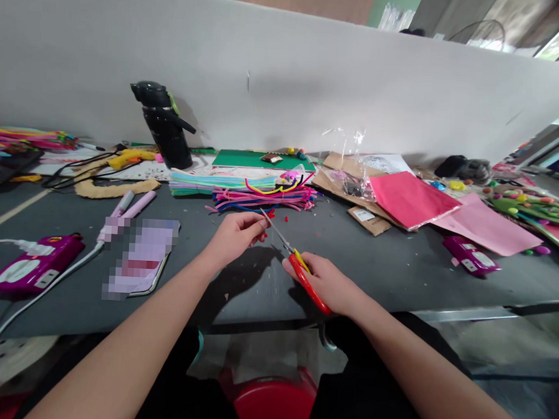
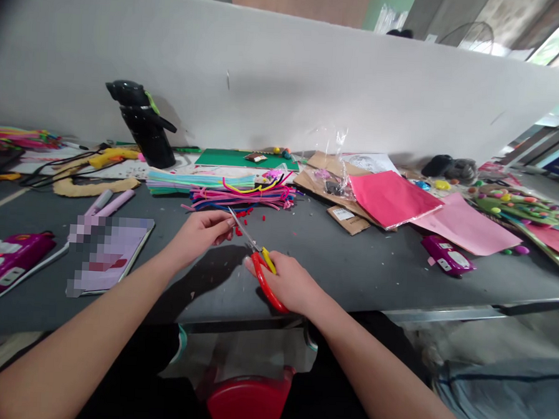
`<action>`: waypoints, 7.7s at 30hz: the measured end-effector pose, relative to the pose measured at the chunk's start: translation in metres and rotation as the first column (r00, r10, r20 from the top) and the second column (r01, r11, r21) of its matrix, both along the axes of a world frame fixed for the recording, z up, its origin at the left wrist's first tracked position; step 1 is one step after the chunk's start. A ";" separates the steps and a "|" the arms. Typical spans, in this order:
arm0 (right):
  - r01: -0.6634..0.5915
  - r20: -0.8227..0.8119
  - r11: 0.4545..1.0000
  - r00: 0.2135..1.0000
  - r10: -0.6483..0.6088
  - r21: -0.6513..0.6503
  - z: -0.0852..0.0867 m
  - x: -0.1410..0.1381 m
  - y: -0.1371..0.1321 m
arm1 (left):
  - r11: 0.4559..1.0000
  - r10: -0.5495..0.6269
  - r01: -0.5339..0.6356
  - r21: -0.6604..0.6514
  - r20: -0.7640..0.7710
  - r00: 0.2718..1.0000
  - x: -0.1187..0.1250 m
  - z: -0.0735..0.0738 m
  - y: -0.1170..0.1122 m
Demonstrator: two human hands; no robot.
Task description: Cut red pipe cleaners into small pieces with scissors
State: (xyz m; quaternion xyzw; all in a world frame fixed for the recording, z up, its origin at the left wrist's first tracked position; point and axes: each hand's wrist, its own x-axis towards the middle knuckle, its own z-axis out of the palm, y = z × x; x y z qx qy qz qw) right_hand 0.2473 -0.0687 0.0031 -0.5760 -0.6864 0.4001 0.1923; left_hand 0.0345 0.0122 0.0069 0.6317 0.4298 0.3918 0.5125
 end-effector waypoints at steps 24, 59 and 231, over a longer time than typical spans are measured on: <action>-0.022 0.081 1.000 0.996 0.021 0.007 0.001 -0.001 0.013 | 0.998 -0.043 0.040 -0.049 -0.076 0.996 -0.005 -0.016 0.013; 0.034 0.017 0.999 0.999 -0.034 0.004 -0.003 0.005 0.002 | 0.996 0.093 -0.093 0.013 -0.010 0.996 -0.011 -0.003 0.008; 0.020 -0.069 0.993 0.997 -0.028 -0.115 -0.010 -0.001 0.011 | 0.998 0.071 -0.071 0.000 -0.048 0.996 0.013 -0.011 0.011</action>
